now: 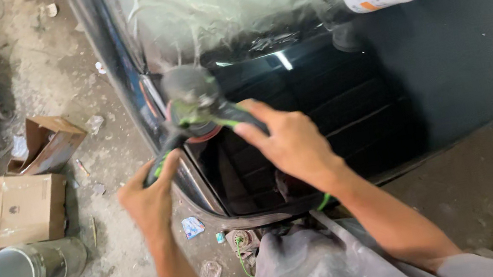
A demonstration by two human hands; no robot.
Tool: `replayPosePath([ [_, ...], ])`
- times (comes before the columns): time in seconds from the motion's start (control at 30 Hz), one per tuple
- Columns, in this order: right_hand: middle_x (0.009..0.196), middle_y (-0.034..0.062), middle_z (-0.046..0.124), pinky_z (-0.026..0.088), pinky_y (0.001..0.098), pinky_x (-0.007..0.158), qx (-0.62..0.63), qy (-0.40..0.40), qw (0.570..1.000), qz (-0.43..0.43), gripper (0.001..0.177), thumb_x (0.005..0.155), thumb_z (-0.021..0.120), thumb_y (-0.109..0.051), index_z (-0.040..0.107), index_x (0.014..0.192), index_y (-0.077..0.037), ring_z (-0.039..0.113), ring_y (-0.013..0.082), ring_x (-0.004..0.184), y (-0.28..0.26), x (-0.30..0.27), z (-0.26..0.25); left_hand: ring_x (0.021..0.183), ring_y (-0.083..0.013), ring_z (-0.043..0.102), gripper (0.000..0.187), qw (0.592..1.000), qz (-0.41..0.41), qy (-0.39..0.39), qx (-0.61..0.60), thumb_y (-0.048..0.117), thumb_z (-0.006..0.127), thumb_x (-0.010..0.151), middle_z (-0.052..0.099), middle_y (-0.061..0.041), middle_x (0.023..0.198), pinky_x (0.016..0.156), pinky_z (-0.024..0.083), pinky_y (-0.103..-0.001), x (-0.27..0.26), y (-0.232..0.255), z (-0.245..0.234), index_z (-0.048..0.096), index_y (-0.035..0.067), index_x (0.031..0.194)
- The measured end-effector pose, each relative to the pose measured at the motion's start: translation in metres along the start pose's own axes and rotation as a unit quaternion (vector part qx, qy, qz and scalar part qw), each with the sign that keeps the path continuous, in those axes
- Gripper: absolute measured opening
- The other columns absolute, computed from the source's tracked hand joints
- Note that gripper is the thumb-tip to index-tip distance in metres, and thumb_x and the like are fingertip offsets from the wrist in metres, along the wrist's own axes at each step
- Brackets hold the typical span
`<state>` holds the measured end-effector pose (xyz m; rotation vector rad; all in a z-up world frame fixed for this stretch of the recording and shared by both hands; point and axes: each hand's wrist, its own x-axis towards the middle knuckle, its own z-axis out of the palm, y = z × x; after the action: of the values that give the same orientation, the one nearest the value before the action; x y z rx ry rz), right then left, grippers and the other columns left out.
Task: The person polishes the trunk of a dark car using a power polisher, applying a white substance by hand before using the tool.
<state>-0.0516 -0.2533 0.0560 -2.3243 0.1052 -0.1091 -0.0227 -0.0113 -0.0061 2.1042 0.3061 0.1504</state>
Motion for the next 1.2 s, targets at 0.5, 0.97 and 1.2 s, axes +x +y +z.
replayPosePath([
  [0.5, 0.081, 0.0199, 0.07, 0.055, 0.0418, 0.066, -0.016, 0.065, 0.996, 0.059, 0.04, 0.099, 0.065, -0.035, 0.066, 0.133, -0.015, 0.071, 0.0354, 0.074, 0.078, -0.014, -0.11, 0.063, -0.0121, 0.069, 0.048, 0.995, 0.036, -0.089, -0.013, 0.044, 0.086, 0.076, 0.076, -0.011, 0.071, 0.065, 0.055, -0.032, -0.029, 0.1, 0.106, 0.081, 0.005, 0.103],
  [0.97, 0.073, 0.0059, 0.065, 0.052, 0.0289, 0.064, 0.021, 0.119, 0.988, 0.092, 0.038, 0.104, 0.064, -0.032, 0.069, 0.13, -0.006, 0.062, 0.0107, 0.064, 0.142, -0.027, -0.177, 0.062, -0.0224, 0.077, 0.054, 0.979, 0.073, -0.187, -0.04, 0.048, 0.084, 0.073, 0.076, -0.017, 0.07, 0.062, 0.058, -0.035, -0.039, 0.16, 0.192, 0.079, 0.002, 0.102],
  [1.2, 0.073, 0.0032, 0.062, 0.05, 0.0264, 0.063, 0.043, 0.109, 0.984, 0.135, 0.038, 0.103, 0.065, -0.03, 0.069, 0.132, -0.006, 0.058, 0.0082, 0.066, 0.156, -0.066, -0.185, 0.063, -0.0217, 0.077, 0.049, 0.976, 0.098, -0.179, -0.075, 0.044, 0.084, 0.077, 0.075, -0.018, 0.072, 0.062, 0.059, -0.034, -0.087, 0.152, 0.186, 0.079, 0.0, 0.098],
])
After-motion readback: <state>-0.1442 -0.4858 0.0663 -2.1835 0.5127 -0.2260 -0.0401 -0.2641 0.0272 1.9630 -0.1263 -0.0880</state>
